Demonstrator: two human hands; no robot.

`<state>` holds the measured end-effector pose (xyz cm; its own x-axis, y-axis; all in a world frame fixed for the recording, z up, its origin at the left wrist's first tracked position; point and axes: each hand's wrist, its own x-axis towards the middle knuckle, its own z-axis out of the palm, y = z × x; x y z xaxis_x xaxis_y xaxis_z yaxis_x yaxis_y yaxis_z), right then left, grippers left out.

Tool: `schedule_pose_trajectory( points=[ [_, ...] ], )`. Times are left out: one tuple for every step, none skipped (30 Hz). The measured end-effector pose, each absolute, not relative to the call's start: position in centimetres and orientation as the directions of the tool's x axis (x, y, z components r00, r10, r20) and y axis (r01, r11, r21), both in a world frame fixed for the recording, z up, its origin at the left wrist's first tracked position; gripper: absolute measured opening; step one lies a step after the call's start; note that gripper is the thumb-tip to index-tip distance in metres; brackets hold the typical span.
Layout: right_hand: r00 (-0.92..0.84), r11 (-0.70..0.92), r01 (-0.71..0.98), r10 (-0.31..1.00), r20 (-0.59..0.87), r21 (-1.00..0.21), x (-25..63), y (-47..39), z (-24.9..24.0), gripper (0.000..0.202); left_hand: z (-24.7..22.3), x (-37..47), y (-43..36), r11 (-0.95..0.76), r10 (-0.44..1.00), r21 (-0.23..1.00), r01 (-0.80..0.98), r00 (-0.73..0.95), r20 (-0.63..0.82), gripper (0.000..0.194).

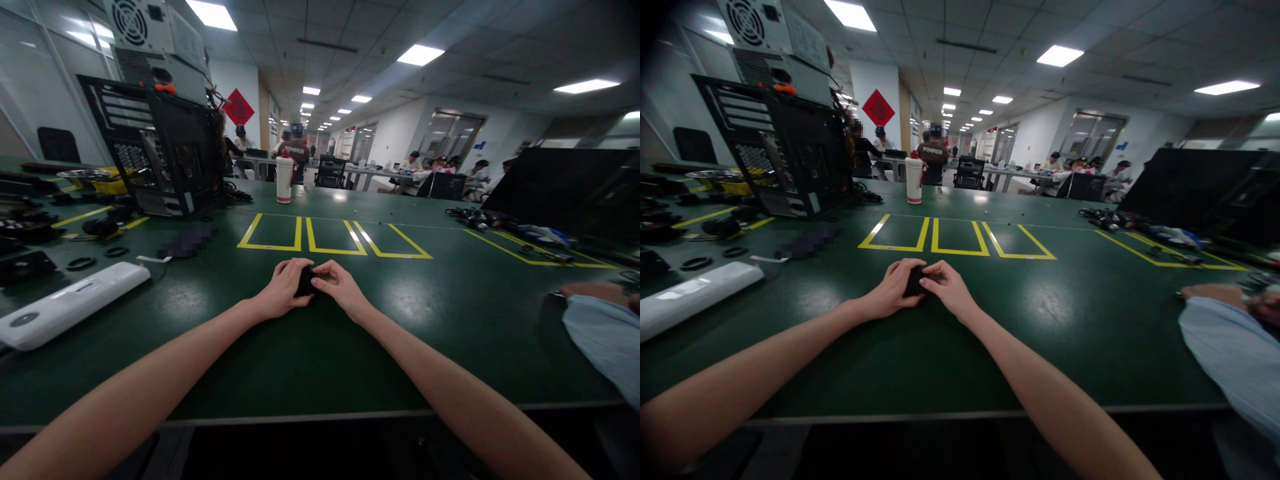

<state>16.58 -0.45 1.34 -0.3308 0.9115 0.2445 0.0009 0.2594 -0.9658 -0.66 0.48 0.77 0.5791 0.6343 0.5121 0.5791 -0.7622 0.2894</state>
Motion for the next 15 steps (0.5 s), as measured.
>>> schedule_pose_trajectory(
  points=[
    [-0.329, 0.253, 0.009, 0.914, 0.236, -0.967, 16.57, -0.33, 1.27, 0.025, 0.77, -0.64, 0.48, -0.763, 0.634, 0.287, 0.580, 0.580, 0.512, 0.056],
    [-0.333, 0.244, 0.012, 0.915, 0.226, -0.970, 16.60, -0.20, 1.17, 0.028, 0.75, -0.60, 0.48, -0.763, 0.633, 0.284, 0.581, 0.581, 0.512, 0.056],
    [-0.343, 0.235, 0.009, 0.914, 0.218, -0.972, 16.67, -0.08, 1.04, 0.031, 0.72, -0.57, 0.48, -0.763, 0.632, 0.281, 0.582, 0.580, 0.514, 0.056],
    [-0.358, 0.227, -0.001, 0.909, 0.213, -0.974, 16.77, 0.01, 0.90, 0.033, 0.69, -0.53, 0.48, -0.762, 0.632, 0.279, 0.584, 0.578, 0.516, 0.056],
    [-0.376, 0.223, -0.016, 0.902, 0.213, -0.975, 16.89, 0.07, 0.78, 0.034, 0.66, -0.51, 0.48, -0.761, 0.633, 0.279, 0.586, 0.575, 0.518, 0.056],
    [-0.393, 0.223, -0.034, 0.893, 0.219, -0.974, 17.00, 0.09, 0.67, 0.036, 0.63, -0.49, 0.47, -0.760, 0.634, 0.280, 0.587, 0.574, 0.519, 0.057],
    [-0.406, 0.224, -0.052, 0.886, 0.225, -0.973, 17.10, 0.08, 0.59, 0.038, 0.62, -0.48, 0.45, -0.759, 0.636, 0.282, 0.587, 0.573, 0.517, 0.057],
    [-0.413, 0.223, -0.063, 0.881, 0.229, -0.973, 17.17, 0.04, 0.55, 0.039, 0.62, -0.49, 0.43, -0.758, 0.637, 0.285, 0.587, 0.573, 0.516, 0.057],
    [-0.412, 0.223, -0.067, 0.882, 0.231, -0.972, 17.21, -0.02, 0.54, 0.039, 0.64, -0.50, 0.41, -0.759, 0.637, 0.286, 0.585, 0.575, 0.514, 0.057],
    [-0.400, 0.224, -0.067, 0.887, 0.232, -0.972, 17.20, -0.08, 0.56, 0.036, 0.66, -0.52, 0.39, -0.760, 0.636, 0.286, 0.584, 0.577, 0.512, 0.057],
    [-0.385, 0.222, -0.066, 0.894, 0.230, -0.973, 17.16, -0.12, 0.59, 0.032, 0.69, -0.55, 0.38, -0.761, 0.635, 0.286, 0.582, 0.578, 0.512, 0.057],
    [-0.370, 0.218, -0.065, 0.901, 0.226, -0.974, 17.10, -0.15, 0.64, 0.028, 0.72, -0.56, 0.37, -0.761, 0.635, 0.287, 0.582, 0.578, 0.513, 0.057],
    [-0.359, 0.211, -0.064, 0.907, 0.219, -0.975, 17.03, -0.15, 0.69, 0.025, 0.75, -0.57, 0.38, -0.760, 0.636, 0.287, 0.583, 0.576, 0.513, 0.057],
    [-0.353, 0.203, -0.065, 0.911, 0.212, -0.977, 16.95, -0.11, 0.72, 0.023, 0.76, -0.58, 0.40, -0.759, 0.637, 0.288, 0.583, 0.576, 0.513, 0.057],
    [-0.349, 0.197, -0.066, 0.914, 0.207, -0.978, 16.88, -0.05, 0.73, 0.024, 0.76, -0.58, 0.42, -0.759, 0.638, 0.288, 0.584, 0.576, 0.511, 0.057]
  ],
)
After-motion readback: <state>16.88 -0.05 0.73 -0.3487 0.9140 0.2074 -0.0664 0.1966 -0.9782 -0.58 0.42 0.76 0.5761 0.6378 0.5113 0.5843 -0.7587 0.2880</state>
